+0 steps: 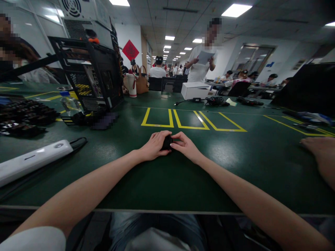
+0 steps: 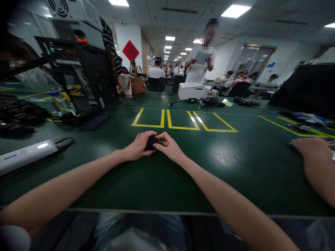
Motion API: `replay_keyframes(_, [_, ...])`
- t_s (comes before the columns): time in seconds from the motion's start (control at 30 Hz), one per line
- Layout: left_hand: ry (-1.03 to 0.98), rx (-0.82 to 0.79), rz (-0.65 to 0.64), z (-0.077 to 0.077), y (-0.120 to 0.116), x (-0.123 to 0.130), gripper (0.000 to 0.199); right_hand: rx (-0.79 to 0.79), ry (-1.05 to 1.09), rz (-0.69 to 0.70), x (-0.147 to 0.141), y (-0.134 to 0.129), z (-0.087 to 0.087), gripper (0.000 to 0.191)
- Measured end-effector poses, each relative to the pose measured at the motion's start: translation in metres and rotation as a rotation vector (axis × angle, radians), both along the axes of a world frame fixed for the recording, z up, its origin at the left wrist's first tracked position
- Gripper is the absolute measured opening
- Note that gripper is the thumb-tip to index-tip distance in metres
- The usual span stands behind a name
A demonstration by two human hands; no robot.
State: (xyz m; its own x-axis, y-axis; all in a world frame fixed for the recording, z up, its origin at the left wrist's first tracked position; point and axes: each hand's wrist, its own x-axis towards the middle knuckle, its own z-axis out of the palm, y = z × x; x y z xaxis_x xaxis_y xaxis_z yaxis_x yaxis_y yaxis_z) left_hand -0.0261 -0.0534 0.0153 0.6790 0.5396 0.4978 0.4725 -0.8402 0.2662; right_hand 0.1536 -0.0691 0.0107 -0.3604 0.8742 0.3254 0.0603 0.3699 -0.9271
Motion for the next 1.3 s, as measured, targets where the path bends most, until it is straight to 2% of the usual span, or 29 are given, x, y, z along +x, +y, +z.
replay_keyframes(0.1, [0.003,0.005,-0.002,0.0003,-0.0001,0.0000,0.060,-0.024,0.003,-0.023,-0.0008,0.0008,-0.0009,0.021])
replay_keyframes(0.3, [0.006,-0.006,-0.014,0.0024,-0.0016,-0.0008,0.060,0.016,-0.043,-0.038,-0.0002,-0.0004,0.0025,0.031])
replay_keyframes(0.63, [0.007,-0.020,-0.018,0.0041,-0.0025,-0.0008,0.059,0.033,-0.022,-0.031,-0.0013,-0.0018,0.0014,0.023])
replay_keyframes(0.77, [0.011,-0.023,-0.015,0.0047,-0.0028,-0.0008,0.057,0.033,-0.061,-0.042,-0.0003,-0.0019,0.0035,0.029])
replay_keyframes(1.07, [-0.007,-0.018,0.003,0.0006,-0.0008,0.0005,0.061,-0.011,0.008,0.021,0.0005,-0.0018,0.0019,0.027])
replay_keyframes(1.2, [-0.010,-0.015,0.002,0.0011,-0.0007,0.0002,0.061,-0.015,0.003,-0.011,-0.0001,-0.0006,0.0019,0.023])
replay_keyframes(1.3, [-0.007,-0.021,-0.006,0.0025,-0.0011,-0.0001,0.060,-0.009,-0.031,-0.039,0.0001,-0.0006,0.0036,0.026])
